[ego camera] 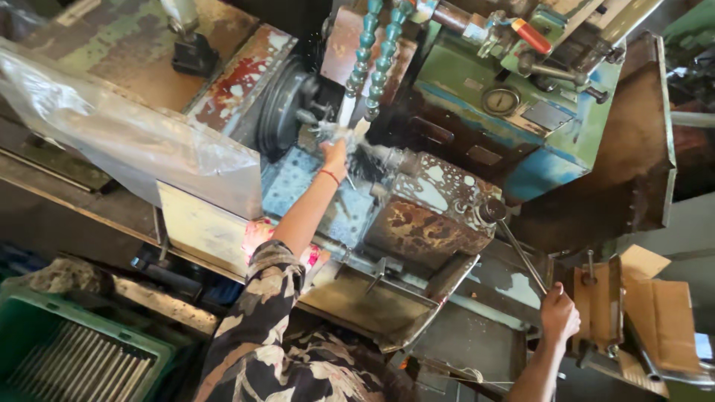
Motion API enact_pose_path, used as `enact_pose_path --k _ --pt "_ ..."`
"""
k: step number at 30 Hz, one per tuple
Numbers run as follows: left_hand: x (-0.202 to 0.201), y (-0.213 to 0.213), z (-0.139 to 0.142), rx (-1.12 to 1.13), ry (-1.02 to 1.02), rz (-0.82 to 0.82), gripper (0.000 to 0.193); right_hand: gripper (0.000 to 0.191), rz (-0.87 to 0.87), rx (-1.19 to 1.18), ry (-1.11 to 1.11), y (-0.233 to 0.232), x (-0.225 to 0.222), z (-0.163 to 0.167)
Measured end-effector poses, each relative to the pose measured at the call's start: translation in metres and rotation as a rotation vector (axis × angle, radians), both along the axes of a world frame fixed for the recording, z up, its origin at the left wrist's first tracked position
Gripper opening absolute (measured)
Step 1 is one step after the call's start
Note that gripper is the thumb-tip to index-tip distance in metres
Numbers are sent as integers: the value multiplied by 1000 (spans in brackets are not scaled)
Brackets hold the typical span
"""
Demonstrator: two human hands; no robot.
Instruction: The person machines metal rod blanks on a lathe. They take a rod from a green crate, insert it into the lathe chuck, operate the machine to turn the end of the rod, remove the finished piece, and place it back into the crate, repeating the cycle.
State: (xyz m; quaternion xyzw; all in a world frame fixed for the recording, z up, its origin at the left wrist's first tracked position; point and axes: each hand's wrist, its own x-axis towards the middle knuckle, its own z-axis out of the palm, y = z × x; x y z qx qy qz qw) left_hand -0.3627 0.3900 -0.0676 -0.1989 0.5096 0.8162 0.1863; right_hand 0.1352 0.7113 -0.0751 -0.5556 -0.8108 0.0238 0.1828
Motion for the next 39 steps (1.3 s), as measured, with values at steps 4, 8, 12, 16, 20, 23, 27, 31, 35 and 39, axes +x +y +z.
enact_pose_path --k 4,8,12,16,20,23,27,31,35,39 --pt "-10 7 -15 38 -18 -51 43 67 -24 70 -29 0 -5 -7" --pt "-15 13 -22 72 -20 -50 34 67 -4 146 -7 -1 -6 -10" --pt "-15 12 -27 53 17 -41 31 64 -15 200 -12 -1 -7 -13" --pt "-13 10 -26 48 20 -38 30 60 -27 275 4 -4 -7 -15" --pt "-14 10 -22 43 29 -38 29 64 -22 216 11 -5 -8 -13" --pt "-15 11 -20 50 48 -26 29 65 -48 201 -6 -6 -10 -11" --pt "-14 11 -22 27 69 -19 32 64 -80 242 -9 -6 -13 -10" --pt "-15 5 -24 91 26 -81 47 64 -111 279 -37 -13 -14 -12" --pt "-20 -2 -20 194 47 -164 44 64 -210 210 -18 -28 -15 -19" --pt "-21 -4 -21 236 3 -152 38 61 -224 212 -6 -30 -15 -17"
